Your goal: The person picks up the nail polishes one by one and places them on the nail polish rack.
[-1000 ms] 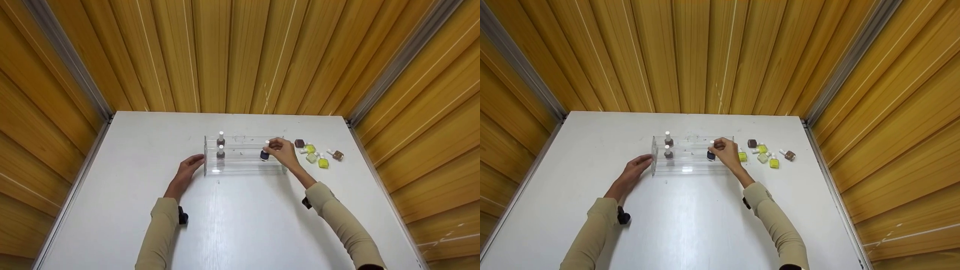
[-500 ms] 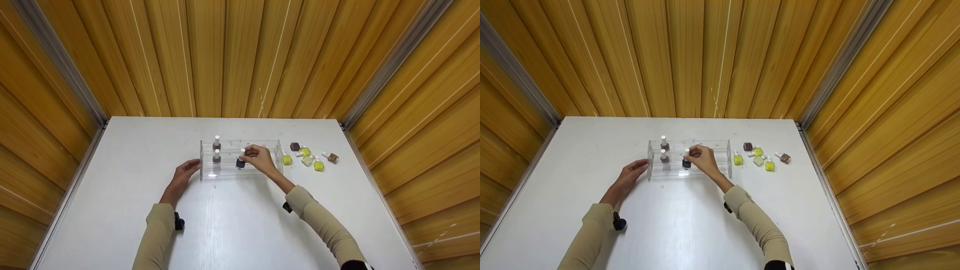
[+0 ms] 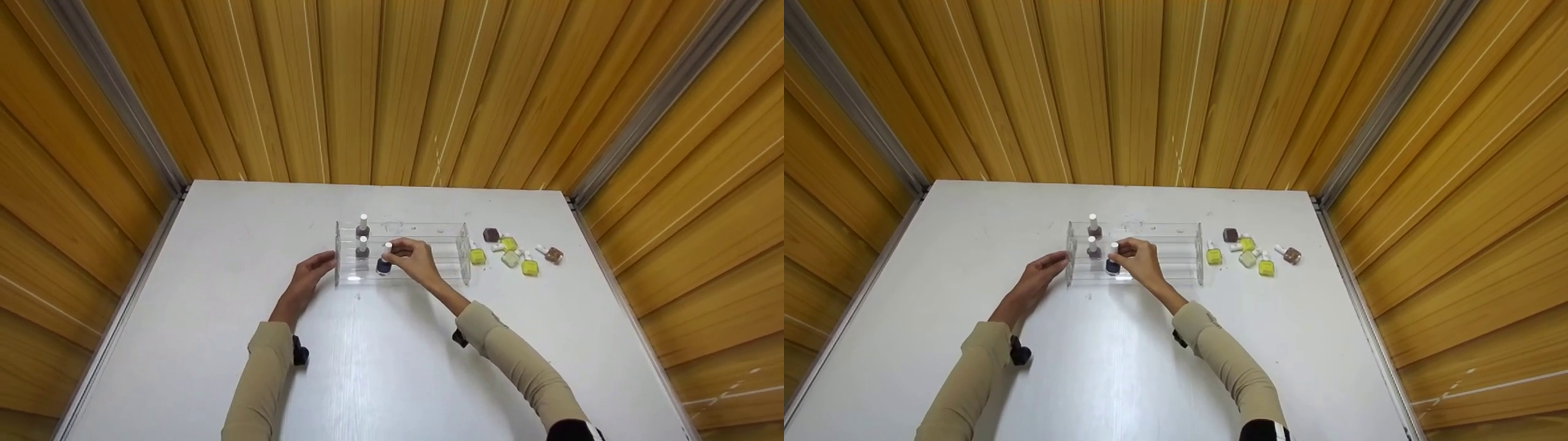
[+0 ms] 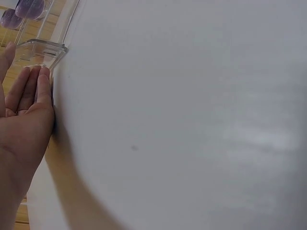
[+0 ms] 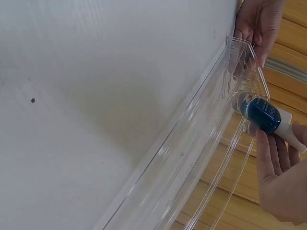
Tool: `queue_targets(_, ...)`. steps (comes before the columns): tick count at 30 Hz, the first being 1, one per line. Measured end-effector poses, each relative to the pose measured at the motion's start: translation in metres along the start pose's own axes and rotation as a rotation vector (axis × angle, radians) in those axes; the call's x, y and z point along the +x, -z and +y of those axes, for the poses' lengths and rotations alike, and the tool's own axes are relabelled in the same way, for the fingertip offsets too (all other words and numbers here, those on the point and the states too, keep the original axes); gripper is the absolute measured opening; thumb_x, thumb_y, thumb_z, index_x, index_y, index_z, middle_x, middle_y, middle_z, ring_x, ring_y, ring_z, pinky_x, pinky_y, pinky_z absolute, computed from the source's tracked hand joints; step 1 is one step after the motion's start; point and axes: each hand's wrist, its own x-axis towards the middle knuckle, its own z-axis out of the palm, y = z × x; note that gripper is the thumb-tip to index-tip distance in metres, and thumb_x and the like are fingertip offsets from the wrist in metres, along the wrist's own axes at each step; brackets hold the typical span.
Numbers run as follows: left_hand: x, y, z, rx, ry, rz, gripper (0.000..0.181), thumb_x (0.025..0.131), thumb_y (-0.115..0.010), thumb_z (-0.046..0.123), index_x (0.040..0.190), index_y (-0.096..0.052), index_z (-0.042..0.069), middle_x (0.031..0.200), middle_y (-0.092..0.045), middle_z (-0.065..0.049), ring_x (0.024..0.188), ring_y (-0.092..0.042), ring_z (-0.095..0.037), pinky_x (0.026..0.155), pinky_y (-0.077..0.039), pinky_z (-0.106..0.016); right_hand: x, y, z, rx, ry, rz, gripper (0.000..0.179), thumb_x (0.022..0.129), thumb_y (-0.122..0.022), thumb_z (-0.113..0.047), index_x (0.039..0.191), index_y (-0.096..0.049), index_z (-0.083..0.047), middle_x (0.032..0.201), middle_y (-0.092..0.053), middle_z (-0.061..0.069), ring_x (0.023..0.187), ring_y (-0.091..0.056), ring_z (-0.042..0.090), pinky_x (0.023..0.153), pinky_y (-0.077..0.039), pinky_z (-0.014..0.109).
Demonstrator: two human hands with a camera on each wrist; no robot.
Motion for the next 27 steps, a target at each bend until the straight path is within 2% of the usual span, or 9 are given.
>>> queue_targets(8, 0.005, -0.002, -0.002, -0.031, -0.001, 0.025, 0.044, 0.098, -0.07, 0.019, 0.138, -0.06, 0.002, 0.145, -0.059, -0.018, 0.14, -0.05, -0.029, 0.126, -0.032, -0.043, 0.001, -0.013, -0.001, 0.0, -0.005, -0.053, 0.025, 0.086, -0.076, 0.007, 0.107, -0.069, 0.018, 0.101, -0.072, 0.036, 0.092, -0.074, 0.045, 0.075, -0.06, 0.017)
queue_targets(12, 0.003, -0.002, -0.003, -0.04, -0.014, 0.023, 0.043, 0.098, -0.069, 0.017, 0.137, -0.061, 0.001, 0.144, -0.059, -0.019, 0.14, -0.05, -0.029, 0.125, -0.033, -0.042, 0.006, -0.025, 0.017, -0.003, -0.008, -0.039, 0.025, 0.085, -0.076, 0.008, 0.107, -0.069, 0.018, 0.101, -0.072, 0.036, 0.093, -0.072, 0.05, 0.074, -0.06, 0.017)
queue_targets(16, 0.002, -0.003, -0.002, -0.043, -0.017, 0.019, 0.043, 0.098, -0.07, 0.017, 0.137, -0.061, 0.001, 0.144, -0.06, -0.019, 0.14, -0.05, -0.029, 0.125, -0.032, -0.043, 0.011, -0.035, 0.038, -0.009, 0.001, -0.004, 0.024, 0.084, -0.078, 0.007, 0.105, -0.071, 0.015, 0.099, -0.073, 0.033, 0.091, -0.073, 0.047, 0.075, -0.062, 0.023)
queue_targets(22, 0.001, -0.003, -0.003, -0.052, -0.01, 0.03, 0.042, 0.098, -0.07, 0.018, 0.136, -0.062, 0.002, 0.143, -0.06, -0.018, 0.14, -0.05, -0.028, 0.125, -0.032, -0.042, 0.01, -0.041, 0.047, 0.009, 0.003, -0.014, 0.025, 0.082, -0.082, 0.002, 0.104, -0.074, 0.009, 0.098, -0.076, 0.026, 0.09, -0.076, 0.037, 0.08, -0.065, 0.033)
queue_targets(27, 0.002, -0.002, -0.002, -0.054, -0.029, 0.033, 0.043, 0.098, -0.071, 0.017, 0.136, -0.061, 0.0, 0.142, -0.06, -0.02, 0.139, -0.051, -0.03, 0.125, -0.033, -0.043, 0.009, -0.045, 0.05, 0.004, 0.017, -0.033, 0.024, 0.083, -0.082, 0.0, 0.103, -0.074, 0.009, 0.099, -0.076, 0.027, 0.09, -0.076, 0.039, 0.08, -0.065, 0.035)
